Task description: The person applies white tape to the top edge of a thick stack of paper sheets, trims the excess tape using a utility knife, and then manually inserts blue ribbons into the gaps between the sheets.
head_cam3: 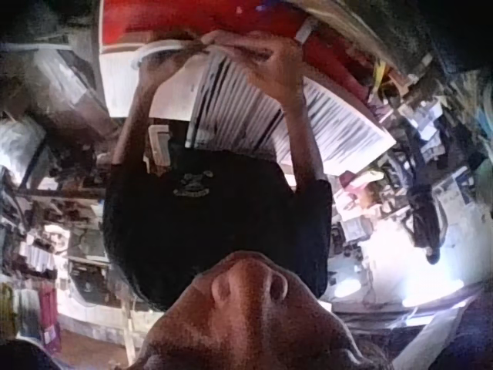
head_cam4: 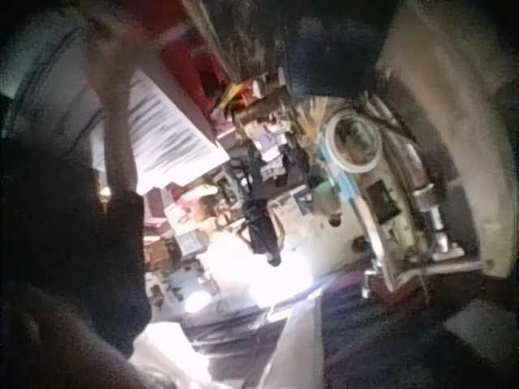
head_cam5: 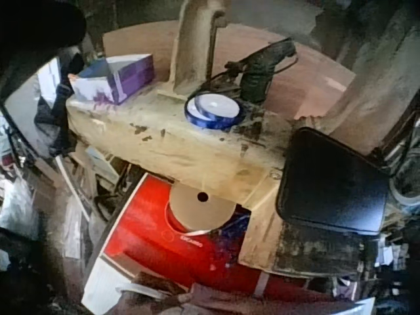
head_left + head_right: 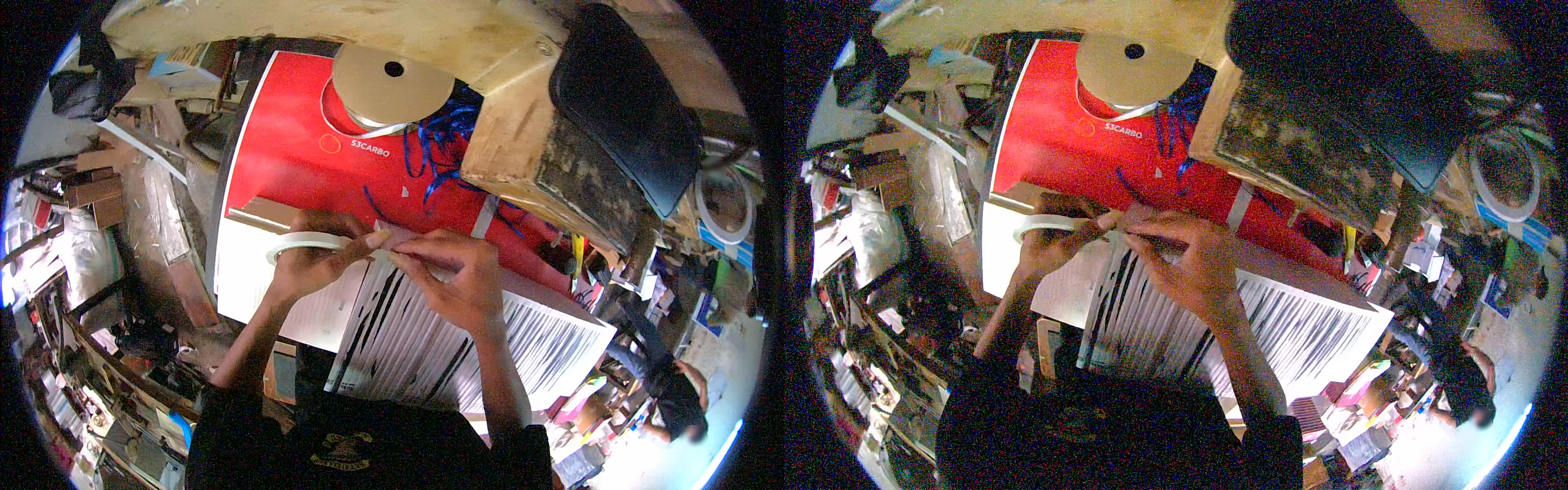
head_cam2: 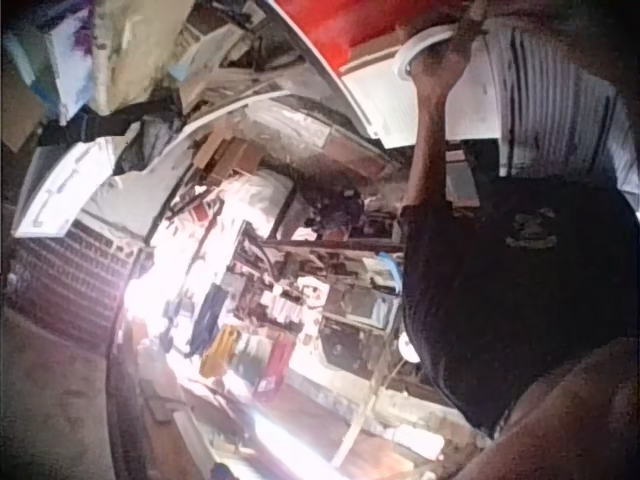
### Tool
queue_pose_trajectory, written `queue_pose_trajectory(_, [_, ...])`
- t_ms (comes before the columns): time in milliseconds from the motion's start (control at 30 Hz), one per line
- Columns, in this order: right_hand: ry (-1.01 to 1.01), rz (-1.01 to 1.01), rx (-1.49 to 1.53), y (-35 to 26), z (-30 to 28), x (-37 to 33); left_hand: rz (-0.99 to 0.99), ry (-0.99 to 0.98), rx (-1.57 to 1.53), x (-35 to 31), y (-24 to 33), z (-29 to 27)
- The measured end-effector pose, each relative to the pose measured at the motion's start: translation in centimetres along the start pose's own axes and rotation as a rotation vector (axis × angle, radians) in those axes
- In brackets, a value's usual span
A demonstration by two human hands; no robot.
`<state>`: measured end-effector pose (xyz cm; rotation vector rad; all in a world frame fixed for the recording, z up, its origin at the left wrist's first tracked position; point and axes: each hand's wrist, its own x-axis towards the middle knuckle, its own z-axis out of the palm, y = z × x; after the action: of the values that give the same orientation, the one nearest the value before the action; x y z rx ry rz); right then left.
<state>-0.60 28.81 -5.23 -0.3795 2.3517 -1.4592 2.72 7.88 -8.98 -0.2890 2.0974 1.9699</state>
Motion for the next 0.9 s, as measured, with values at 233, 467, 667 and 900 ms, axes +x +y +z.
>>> queue_pose_trajectory(233, [0.020,-0.122,-0.155,0.7,1.3,0.3,0.063,0.002,0.020,0.0,-1.7,-0.4])
queue_pose_trajectory(467, [-0.013,0.004,-0.091,1.0,0.2,1.3,-0.282,0.024,0.156,0.2,1.8,0.1])
queue_pose_trajectory(667, [0.112,-0.265,-0.105,1.4,-0.1,-2.0,-0.017,-0.024,0.121,0.1,-0.1,-0.9])
queue_pose_trajectory(900, [0.280,0.454,-0.706,12.2,-21.8,-11.6,-0.243,0.066,0.206,-0.3,0.2,-1.0])
